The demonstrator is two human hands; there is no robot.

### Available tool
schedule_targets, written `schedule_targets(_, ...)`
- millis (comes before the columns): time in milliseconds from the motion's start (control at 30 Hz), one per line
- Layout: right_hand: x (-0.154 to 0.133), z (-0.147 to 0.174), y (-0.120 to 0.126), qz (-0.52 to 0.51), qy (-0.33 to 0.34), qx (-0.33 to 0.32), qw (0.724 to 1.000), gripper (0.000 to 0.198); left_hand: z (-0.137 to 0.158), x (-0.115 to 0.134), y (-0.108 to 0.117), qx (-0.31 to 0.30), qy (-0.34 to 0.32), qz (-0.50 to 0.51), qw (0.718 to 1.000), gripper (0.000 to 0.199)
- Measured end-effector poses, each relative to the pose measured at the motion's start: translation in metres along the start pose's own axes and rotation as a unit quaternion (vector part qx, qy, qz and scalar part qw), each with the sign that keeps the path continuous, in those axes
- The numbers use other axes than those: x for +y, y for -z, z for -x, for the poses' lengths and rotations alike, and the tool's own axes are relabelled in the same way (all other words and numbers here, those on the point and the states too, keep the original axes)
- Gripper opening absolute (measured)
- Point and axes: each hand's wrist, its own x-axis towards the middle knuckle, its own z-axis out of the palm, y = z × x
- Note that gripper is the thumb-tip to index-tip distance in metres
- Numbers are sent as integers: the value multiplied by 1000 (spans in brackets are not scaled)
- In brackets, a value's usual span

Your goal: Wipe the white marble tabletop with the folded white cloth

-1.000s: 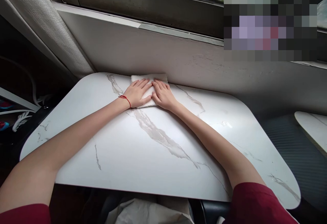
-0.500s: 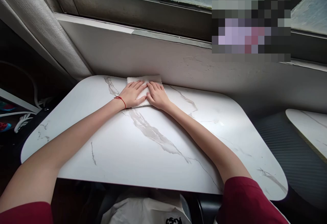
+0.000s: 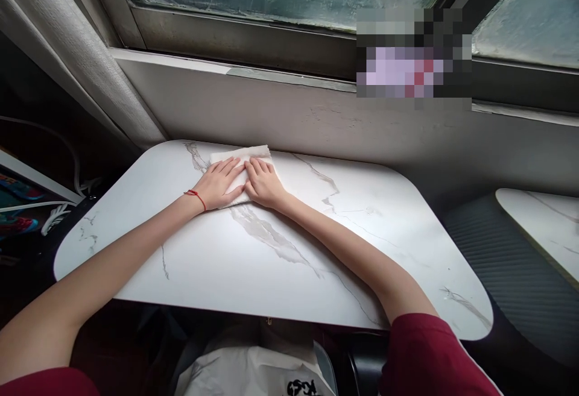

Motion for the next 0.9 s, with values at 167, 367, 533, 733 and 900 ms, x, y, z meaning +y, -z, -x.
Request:
schedule_targets(167,-34,13,3,-3,28,6,1000,55,41,7,8,-1,9,-9,1000,63)
schedule_targets(367,-79,33,9,-12,69,18,997,55,98,22,19,19,28,-23,999,65)
schedule_targets(533,-115,60,19,-27,125,16,992,62,153,48,26,54,50,-35,997,65)
schedule_targets(733,-149,80,24,-54,185,32,981,69,208,74,33,82,77,-69,991,68)
schedule_targets(900,-166,68,19,-46,192,24,980,66,224,61,39,59,101,-68,991,69)
